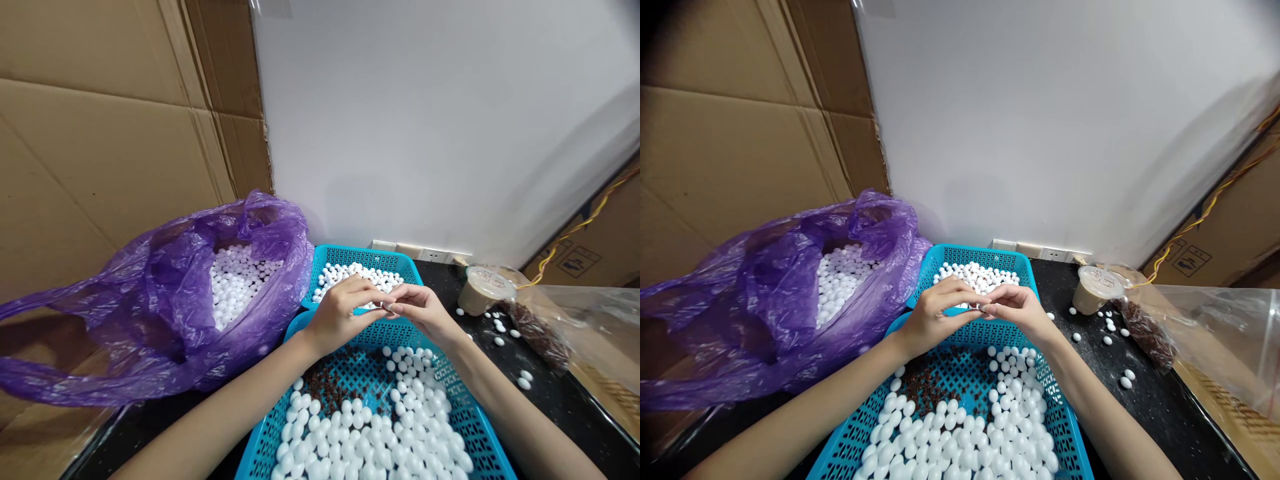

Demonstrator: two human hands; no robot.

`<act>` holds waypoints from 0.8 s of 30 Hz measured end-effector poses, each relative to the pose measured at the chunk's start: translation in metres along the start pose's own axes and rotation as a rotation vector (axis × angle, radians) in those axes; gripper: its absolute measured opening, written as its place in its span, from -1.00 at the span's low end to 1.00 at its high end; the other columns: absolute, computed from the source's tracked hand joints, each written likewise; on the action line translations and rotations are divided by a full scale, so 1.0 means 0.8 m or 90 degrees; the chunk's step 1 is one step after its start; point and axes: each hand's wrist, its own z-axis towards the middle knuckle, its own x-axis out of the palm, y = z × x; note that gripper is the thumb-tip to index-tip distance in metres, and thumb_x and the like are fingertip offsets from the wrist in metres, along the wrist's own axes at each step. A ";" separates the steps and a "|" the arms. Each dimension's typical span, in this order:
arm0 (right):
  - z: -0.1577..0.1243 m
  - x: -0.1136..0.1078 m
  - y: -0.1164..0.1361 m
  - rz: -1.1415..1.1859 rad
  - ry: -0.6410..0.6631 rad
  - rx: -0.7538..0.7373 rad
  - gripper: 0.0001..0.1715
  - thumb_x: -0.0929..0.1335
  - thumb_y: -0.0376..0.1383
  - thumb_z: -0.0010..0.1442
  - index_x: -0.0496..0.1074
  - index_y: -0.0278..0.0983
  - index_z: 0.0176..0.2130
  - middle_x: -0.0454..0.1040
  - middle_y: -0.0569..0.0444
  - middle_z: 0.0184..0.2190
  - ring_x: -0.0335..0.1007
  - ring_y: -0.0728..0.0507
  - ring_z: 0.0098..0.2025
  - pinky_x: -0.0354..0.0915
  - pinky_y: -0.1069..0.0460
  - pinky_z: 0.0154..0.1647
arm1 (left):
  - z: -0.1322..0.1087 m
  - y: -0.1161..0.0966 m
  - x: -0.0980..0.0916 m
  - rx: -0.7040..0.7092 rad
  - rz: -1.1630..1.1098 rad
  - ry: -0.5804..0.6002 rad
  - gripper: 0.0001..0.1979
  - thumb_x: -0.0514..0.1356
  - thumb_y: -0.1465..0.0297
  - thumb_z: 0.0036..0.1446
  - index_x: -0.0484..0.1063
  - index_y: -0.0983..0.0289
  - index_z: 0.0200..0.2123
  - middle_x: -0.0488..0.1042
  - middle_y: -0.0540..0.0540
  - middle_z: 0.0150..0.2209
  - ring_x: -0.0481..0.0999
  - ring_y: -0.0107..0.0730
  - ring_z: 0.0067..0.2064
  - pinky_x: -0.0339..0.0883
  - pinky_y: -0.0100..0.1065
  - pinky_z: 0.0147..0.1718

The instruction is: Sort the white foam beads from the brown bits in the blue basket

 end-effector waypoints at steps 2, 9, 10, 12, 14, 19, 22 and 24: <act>0.000 0.000 0.000 -0.002 -0.003 0.003 -0.89 0.48 -0.34 -0.08 0.53 -0.24 -0.42 0.53 0.12 -0.45 0.46 0.01 -0.40 0.42 0.10 -0.34 | 0.000 0.000 -0.001 -0.001 0.008 0.006 -0.89 0.23 0.43 0.07 0.48 0.27 -0.28 0.48 0.02 -0.42 0.39 -0.46 -0.35 0.30 -0.38 -0.34; 0.001 -0.002 -0.002 -0.005 -0.003 -0.002 -0.89 0.47 -0.34 -0.07 0.53 -0.23 -0.40 0.53 0.13 -0.45 0.46 0.01 -0.40 0.42 0.11 -0.35 | -0.001 0.002 0.000 -0.002 0.009 0.010 -0.87 0.22 0.44 0.08 0.47 0.25 -0.25 0.47 0.02 -0.38 0.40 -0.44 -0.30 0.30 -0.37 -0.31; 0.001 -0.002 -0.003 -0.005 -0.002 -0.006 -0.89 0.47 -0.34 -0.06 0.53 -0.23 -0.40 0.53 0.13 -0.45 0.46 0.01 -0.41 0.42 0.11 -0.36 | -0.001 0.002 0.001 0.000 0.007 0.005 -0.87 0.23 0.44 0.07 0.47 0.25 -0.25 0.46 0.03 -0.37 0.40 -0.44 -0.30 0.30 -0.37 -0.30; 0.001 -0.003 -0.003 -0.006 0.001 -0.015 -0.89 0.47 -0.34 -0.05 0.52 -0.23 -0.39 0.52 0.13 -0.46 0.45 0.03 -0.45 0.41 0.12 -0.39 | -0.001 0.002 0.001 0.006 0.005 -0.003 -0.86 0.23 0.43 0.07 0.46 0.26 -0.24 0.45 0.03 -0.37 0.39 -0.44 -0.29 0.31 -0.37 -0.30; 0.001 -0.002 -0.003 -0.005 0.005 -0.019 -0.88 0.46 -0.35 -0.05 0.52 -0.24 -0.38 0.51 0.14 -0.47 0.43 0.04 -0.47 0.40 0.13 -0.42 | -0.001 0.002 0.002 0.009 0.005 -0.005 -0.83 0.23 0.42 0.07 0.46 0.27 -0.22 0.43 0.03 -0.38 0.39 -0.43 -0.30 0.31 -0.37 -0.32; 0.000 0.002 0.001 0.018 0.003 -0.019 -0.79 0.46 -0.37 -0.06 0.49 -0.22 -0.32 0.49 0.15 -0.45 0.41 0.03 -0.43 0.39 0.14 -0.44 | -0.002 0.004 0.002 0.002 0.022 0.008 -0.83 0.23 0.41 0.07 0.46 0.26 -0.22 0.42 0.04 -0.37 0.38 -0.42 -0.30 0.32 -0.35 -0.31; 0.000 0.004 0.002 0.016 0.005 -0.017 -0.76 0.46 -0.37 -0.05 0.47 -0.21 -0.29 0.48 0.14 -0.44 0.40 0.02 -0.41 0.39 0.13 -0.43 | -0.001 0.004 0.002 0.004 0.027 0.011 -0.87 0.21 0.42 0.09 0.45 0.25 -0.25 0.43 0.03 -0.37 0.38 -0.43 -0.30 0.32 -0.34 -0.30; 0.001 0.004 0.003 0.009 -0.004 -0.020 -0.77 0.46 -0.35 -0.04 0.46 -0.21 -0.29 0.46 0.14 -0.45 0.38 0.02 -0.41 0.38 0.13 -0.44 | -0.001 0.002 0.001 0.000 0.025 0.010 -0.84 0.21 0.40 0.09 0.44 0.25 -0.21 0.43 0.03 -0.35 0.39 -0.42 -0.28 0.33 -0.33 -0.28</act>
